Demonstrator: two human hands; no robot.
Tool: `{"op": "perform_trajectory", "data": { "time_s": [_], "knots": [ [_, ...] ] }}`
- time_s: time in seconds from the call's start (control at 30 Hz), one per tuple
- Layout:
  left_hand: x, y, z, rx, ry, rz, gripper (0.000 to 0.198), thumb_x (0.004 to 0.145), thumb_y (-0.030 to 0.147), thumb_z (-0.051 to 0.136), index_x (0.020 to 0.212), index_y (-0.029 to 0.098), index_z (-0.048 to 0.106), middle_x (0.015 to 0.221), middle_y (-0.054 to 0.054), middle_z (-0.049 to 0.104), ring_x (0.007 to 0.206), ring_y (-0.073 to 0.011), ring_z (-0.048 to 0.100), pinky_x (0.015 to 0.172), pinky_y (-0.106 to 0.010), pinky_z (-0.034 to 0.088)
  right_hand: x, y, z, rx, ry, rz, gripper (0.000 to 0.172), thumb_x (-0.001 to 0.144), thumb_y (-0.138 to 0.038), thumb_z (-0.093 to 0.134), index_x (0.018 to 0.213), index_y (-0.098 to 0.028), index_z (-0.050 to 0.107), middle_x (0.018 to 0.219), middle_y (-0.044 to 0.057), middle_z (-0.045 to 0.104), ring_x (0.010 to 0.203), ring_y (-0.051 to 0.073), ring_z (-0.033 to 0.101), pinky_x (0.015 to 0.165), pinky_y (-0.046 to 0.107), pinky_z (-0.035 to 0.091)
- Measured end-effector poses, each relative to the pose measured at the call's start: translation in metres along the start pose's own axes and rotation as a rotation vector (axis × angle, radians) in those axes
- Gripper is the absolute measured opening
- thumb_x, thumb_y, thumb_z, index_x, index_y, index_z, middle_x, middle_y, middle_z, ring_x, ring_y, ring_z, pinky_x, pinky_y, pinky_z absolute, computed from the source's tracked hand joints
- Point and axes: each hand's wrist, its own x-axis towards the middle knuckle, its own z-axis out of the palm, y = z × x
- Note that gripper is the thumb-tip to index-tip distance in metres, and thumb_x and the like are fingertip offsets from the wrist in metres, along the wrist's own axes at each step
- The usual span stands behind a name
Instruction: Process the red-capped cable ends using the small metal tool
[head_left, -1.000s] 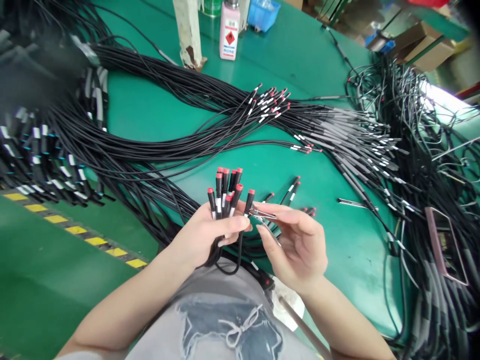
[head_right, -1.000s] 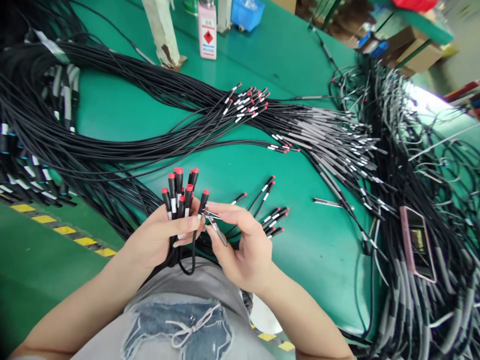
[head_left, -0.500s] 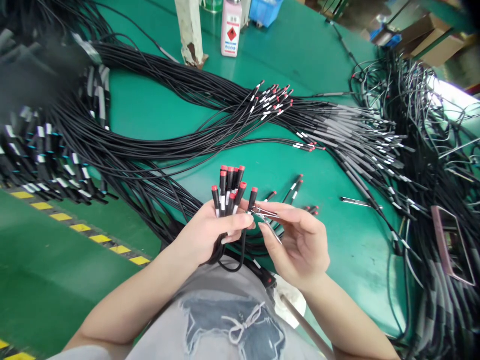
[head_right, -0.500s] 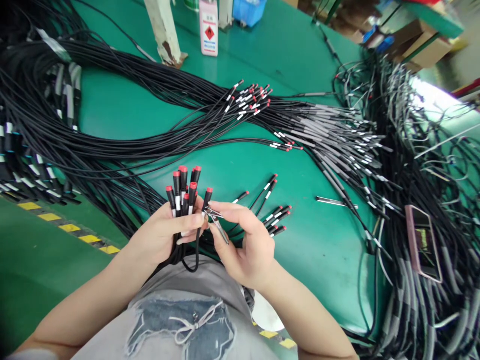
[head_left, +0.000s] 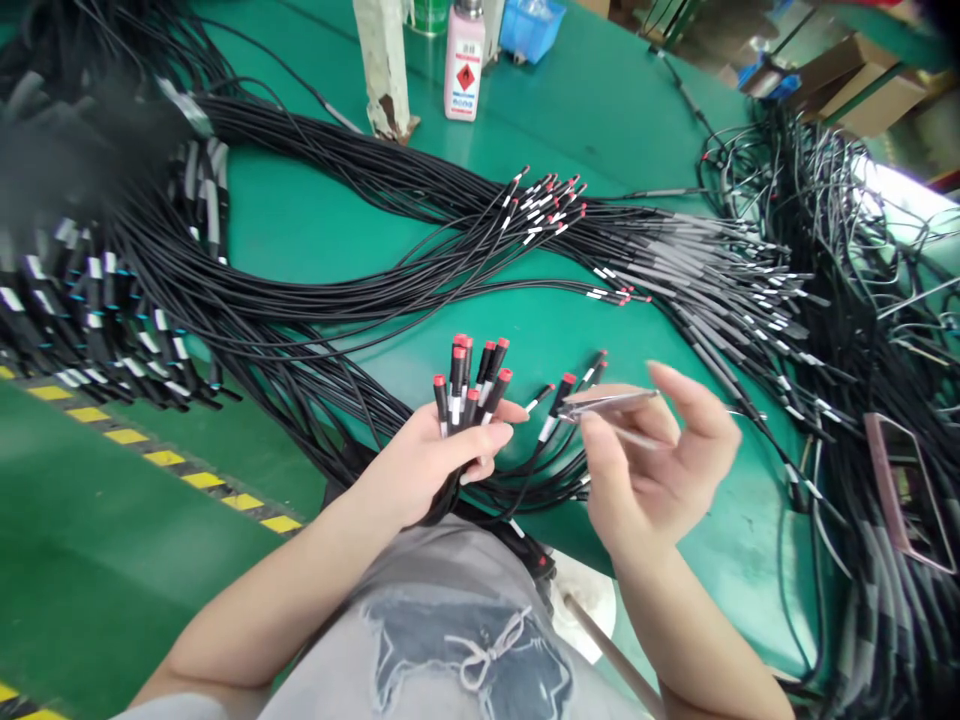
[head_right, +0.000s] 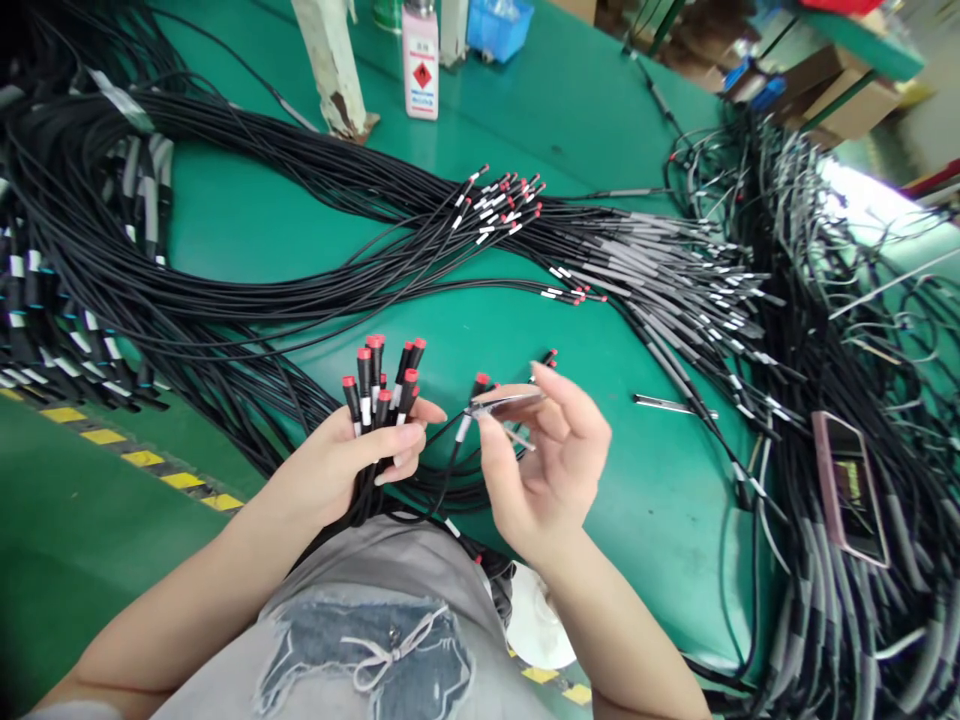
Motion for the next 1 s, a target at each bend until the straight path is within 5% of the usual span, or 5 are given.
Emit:
{"op": "perform_trajectory", "data": {
  "time_s": [0.13,0.3,0.43,0.57,1.0],
  "knots": [
    [0.000,-0.003,0.003,0.102,-0.044,-0.018,0.019,0.079,0.032,0.074,0.079,0.015,0.065,0.056,0.004,0.052,0.048,-0.0087,0.044,0.044,-0.022,0.032,0.010,0.000,-0.003,-0.279,-0.250,-0.066,0.012,0.095,-0.019,0.055,0.098,-0.024,0.065,0.082,0.003,0.062,0.075,0.018,0.056,0.069,0.035,0.048],
    [0.001,-0.005,0.007,0.232,-0.109,-0.020,0.021,0.079,0.033,0.076,0.074,0.016,0.065,0.061,0.002,0.059,0.052,-0.0097,0.051,0.050,-0.023,0.041,0.010,0.002,-0.001,-0.225,-0.327,0.100,0.023,0.095,-0.029,0.058,0.074,-0.020,0.056,0.069,-0.001,0.052,0.066,0.014,0.048,0.063,0.030,0.041],
    [0.002,-0.004,0.003,0.108,0.072,0.091,0.020,0.082,0.036,0.073,0.079,0.017,0.070,0.074,-0.002,0.068,0.065,-0.0114,0.057,0.063,-0.024,0.047,0.010,0.004,-0.001,-0.012,-0.346,0.296,0.028,0.099,-0.034,0.051,0.080,-0.019,0.065,0.073,0.000,0.056,0.068,0.013,0.052,0.063,0.027,0.044],
    [0.001,-0.002,-0.001,0.159,0.014,0.028,0.021,0.075,0.034,0.079,0.082,0.016,0.073,0.065,-0.001,0.067,0.052,-0.0092,0.049,0.050,-0.022,0.038,0.011,0.004,-0.002,0.106,-0.363,0.408,0.027,0.095,-0.041,0.058,0.081,-0.019,0.067,0.072,-0.001,0.059,0.065,0.012,0.056,0.060,0.025,0.047],
    [-0.005,0.004,0.003,0.042,0.049,-0.018,0.018,0.074,0.027,0.078,0.078,0.013,0.068,0.066,-0.005,0.073,0.043,-0.0057,0.046,0.041,-0.019,0.030,0.002,0.004,0.006,0.249,-0.134,0.226,0.038,0.091,-0.014,0.063,0.125,-0.027,0.053,0.105,0.003,0.070,0.085,0.015,0.070,0.070,0.028,0.064]
  ]
}}
